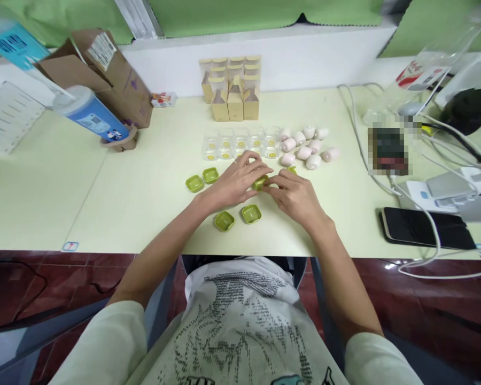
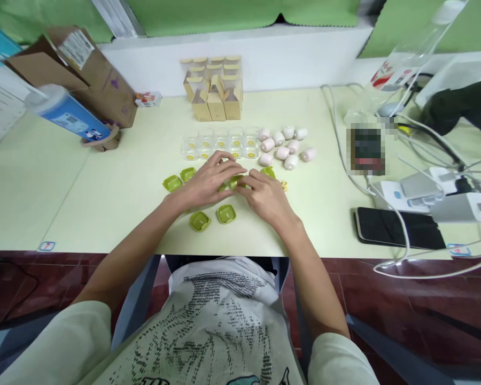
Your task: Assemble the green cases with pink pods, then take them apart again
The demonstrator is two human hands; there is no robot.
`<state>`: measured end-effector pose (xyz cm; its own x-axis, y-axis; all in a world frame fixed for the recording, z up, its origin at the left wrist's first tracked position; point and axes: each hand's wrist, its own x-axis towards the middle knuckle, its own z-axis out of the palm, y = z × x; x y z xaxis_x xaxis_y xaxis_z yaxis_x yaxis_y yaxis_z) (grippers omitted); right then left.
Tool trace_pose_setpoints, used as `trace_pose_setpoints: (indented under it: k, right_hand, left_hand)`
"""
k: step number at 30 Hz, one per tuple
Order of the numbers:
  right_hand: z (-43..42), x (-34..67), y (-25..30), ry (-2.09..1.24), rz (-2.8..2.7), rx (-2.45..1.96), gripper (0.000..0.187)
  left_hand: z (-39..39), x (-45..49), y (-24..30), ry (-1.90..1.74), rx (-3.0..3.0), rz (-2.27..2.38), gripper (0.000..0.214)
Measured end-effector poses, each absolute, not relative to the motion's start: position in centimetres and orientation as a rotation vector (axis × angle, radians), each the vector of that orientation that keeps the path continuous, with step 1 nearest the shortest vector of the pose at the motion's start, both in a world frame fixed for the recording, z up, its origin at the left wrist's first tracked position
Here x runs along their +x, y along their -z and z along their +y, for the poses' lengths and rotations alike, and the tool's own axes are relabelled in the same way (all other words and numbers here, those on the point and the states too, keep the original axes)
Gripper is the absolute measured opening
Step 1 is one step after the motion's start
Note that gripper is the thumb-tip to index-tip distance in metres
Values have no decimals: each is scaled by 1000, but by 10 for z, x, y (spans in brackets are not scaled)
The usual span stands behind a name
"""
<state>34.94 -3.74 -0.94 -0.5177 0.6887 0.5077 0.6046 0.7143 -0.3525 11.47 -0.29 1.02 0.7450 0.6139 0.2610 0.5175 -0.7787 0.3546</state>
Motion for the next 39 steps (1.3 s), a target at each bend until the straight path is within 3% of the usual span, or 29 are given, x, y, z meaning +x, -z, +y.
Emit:
trace_pose_setpoints:
  k: [8, 10, 12, 14, 20, 25, 34, 39]
  right_hand:
    - [-62, 401, -36, -173, -1857, -1219, 16]
    - [-64, 397, -36, -208, -1902, -1195, 15]
    - [-63, 383, -28, -241, -1986, -1120, 16]
    - [-61, 363, -16, -222, -2065, -1084, 20]
    - [-64, 319, 13, 115, -2085, -1094, 32]
    - [-74, 303, 16, -29, -1852, -946, 33]
    - [-82, 288, 9, -199, -1709, -859, 23]
    - [-80, 289, 13, -175, -1892, -938, 22]
  left_hand:
    - [4, 111, -15, -442, 2637, 961, 78]
    - [8, 112, -14, -351, 2621, 1043, 70]
    - [7, 112, -13, -357, 2596, 1073, 49]
    - [0, 112, -14, -494, 2576, 1030, 38]
    - [-30, 98, -19, -956, 2676, 873, 45]
    - [-49, 85, -12, -1216, 2659, 796, 49]
    - [-80, 89, 5, -1442, 2489, 853, 57]
    - [-83, 90, -3, -1334, 2482, 891, 58]
